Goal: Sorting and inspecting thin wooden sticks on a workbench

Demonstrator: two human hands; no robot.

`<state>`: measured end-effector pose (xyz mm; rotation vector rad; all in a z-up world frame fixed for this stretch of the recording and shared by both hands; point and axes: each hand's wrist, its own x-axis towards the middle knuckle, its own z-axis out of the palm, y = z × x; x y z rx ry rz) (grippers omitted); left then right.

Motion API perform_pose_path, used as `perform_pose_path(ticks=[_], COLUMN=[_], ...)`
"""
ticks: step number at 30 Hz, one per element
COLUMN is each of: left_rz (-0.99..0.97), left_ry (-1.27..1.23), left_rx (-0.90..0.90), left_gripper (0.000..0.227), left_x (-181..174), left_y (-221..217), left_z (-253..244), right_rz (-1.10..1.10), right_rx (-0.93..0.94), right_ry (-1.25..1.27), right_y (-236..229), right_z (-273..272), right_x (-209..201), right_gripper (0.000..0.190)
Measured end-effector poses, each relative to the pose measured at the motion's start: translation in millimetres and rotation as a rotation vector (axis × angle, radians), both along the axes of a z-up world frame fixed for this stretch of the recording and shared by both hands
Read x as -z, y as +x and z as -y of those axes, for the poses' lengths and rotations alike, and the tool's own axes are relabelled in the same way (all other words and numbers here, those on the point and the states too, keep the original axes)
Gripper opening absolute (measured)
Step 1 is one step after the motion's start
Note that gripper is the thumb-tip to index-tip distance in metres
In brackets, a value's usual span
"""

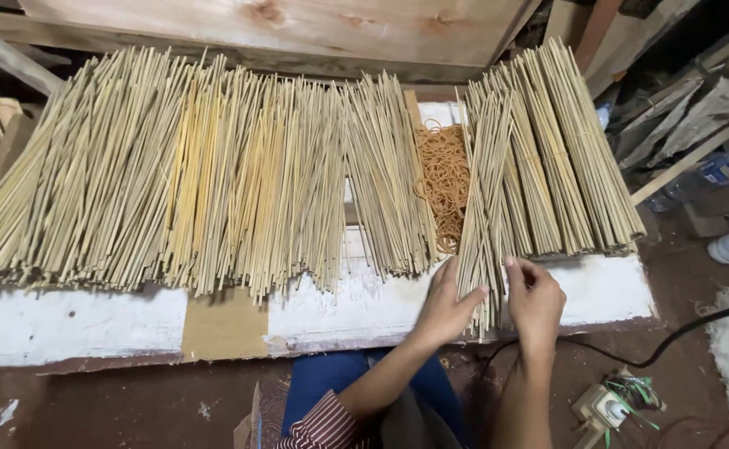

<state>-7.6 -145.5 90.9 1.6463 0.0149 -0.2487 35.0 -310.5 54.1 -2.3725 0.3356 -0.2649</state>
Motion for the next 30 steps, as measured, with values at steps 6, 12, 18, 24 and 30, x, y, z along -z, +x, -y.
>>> perform_pose_path(ticks=[6, 12, 18, 24, 30], left_rz=[-0.110, -0.208, -0.295, -0.269, -0.125], left_ry=[-0.002, -0.114, -0.178, -0.053, 0.102], left_rx=[0.001, -0.009, 0.044, 0.147, 0.137], left_gripper=[0.092, 0.098, 0.092, 0.089, 0.076], left_x=[6.5, -10.6, 9.2, -41.3, 44.1], left_y=[21.2, 18.2, 35.6, 27.6, 48.2], left_z=[7.1, 8.4, 10.9, 7.9, 20.0], right_rz=[-0.175, -0.281, -0.422, -0.410, -0.369], right_rx=[-0.026, 0.013, -0.036, -0.171, -0.234], right_ry=[0.082, 0.131, 0.250, 0.266, 0.474], right_y=[18.9, 5.9, 11.9, 18.9, 68.8], right_z=[4.4, -13.1, -17.7, -17.9, 58.3], right_x=[28.4, -7.7, -17.5, -11.1, 107.7], right_gripper=[0.061, 0.079, 0.096, 0.083, 0.069])
